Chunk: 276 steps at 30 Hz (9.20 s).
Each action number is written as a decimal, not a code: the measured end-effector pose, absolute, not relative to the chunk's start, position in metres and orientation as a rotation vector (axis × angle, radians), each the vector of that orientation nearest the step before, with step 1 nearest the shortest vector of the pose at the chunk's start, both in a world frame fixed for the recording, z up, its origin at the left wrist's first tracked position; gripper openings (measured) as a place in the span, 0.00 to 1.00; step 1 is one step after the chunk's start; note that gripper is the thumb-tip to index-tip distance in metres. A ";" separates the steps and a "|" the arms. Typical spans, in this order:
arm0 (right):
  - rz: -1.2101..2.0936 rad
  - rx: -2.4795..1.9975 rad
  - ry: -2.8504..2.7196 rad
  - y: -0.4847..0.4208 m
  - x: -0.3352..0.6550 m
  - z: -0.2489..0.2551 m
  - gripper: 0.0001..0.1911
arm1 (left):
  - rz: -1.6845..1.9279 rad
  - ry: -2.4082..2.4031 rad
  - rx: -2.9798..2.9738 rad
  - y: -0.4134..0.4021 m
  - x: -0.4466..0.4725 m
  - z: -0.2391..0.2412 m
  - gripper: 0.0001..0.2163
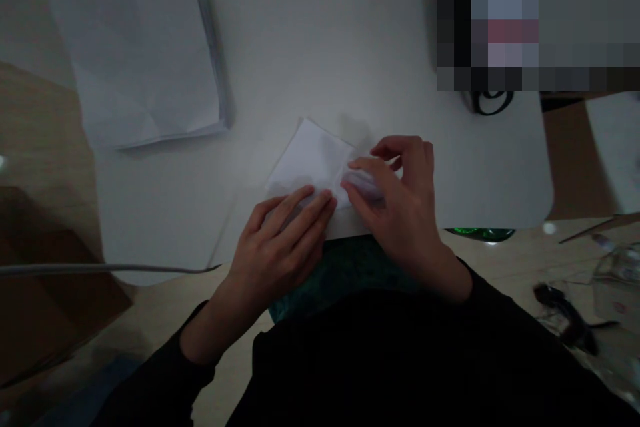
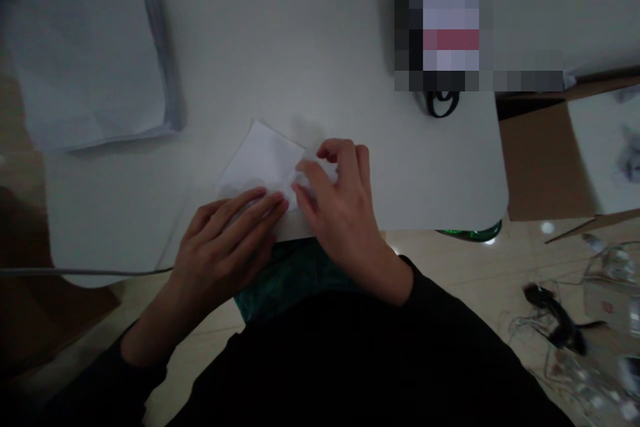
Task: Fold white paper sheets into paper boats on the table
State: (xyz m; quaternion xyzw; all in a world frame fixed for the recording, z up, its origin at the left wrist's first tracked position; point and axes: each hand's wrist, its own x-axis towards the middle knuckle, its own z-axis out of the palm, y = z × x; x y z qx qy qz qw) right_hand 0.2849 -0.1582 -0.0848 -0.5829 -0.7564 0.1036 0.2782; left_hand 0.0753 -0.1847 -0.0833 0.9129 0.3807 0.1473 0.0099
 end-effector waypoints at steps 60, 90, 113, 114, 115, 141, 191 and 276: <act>0.262 -1.018 -2.308 -0.191 0.259 -0.112 0.15 | 0.426 1.170 2.441 -0.173 0.053 -0.076 0.19; 0.587 -0.847 -2.107 -0.169 0.298 -0.109 0.18 | 0.691 1.396 2.135 -0.190 0.057 -0.079 0.06; 0.379 -0.754 -2.395 -0.185 0.317 -0.114 0.20 | 0.634 1.844 1.842 -0.162 0.090 -0.072 0.07; 0.383 -0.750 -2.400 -0.185 0.318 -0.114 0.20 | 0.635 1.848 1.836 -0.162 0.090 -0.072 0.07; 0.388 -0.743 -2.403 -0.185 0.318 -0.113 0.20 | 0.635 1.850 1.831 -0.161 0.090 -0.072 0.07; 0.407 -0.743 -2.402 -0.189 0.316 -0.113 0.19 | 0.682 1.950 1.762 -0.156 0.098 -0.073 0.07; 0.272 -0.667 -2.509 -0.146 0.301 -0.105 0.15 | 0.933 1.538 2.654 -0.224 0.098 -0.101 0.16; -0.097 -0.364 -2.768 -0.080 0.331 -0.092 0.14 | 0.601 1.435 2.696 -0.171 0.099 -0.086 0.18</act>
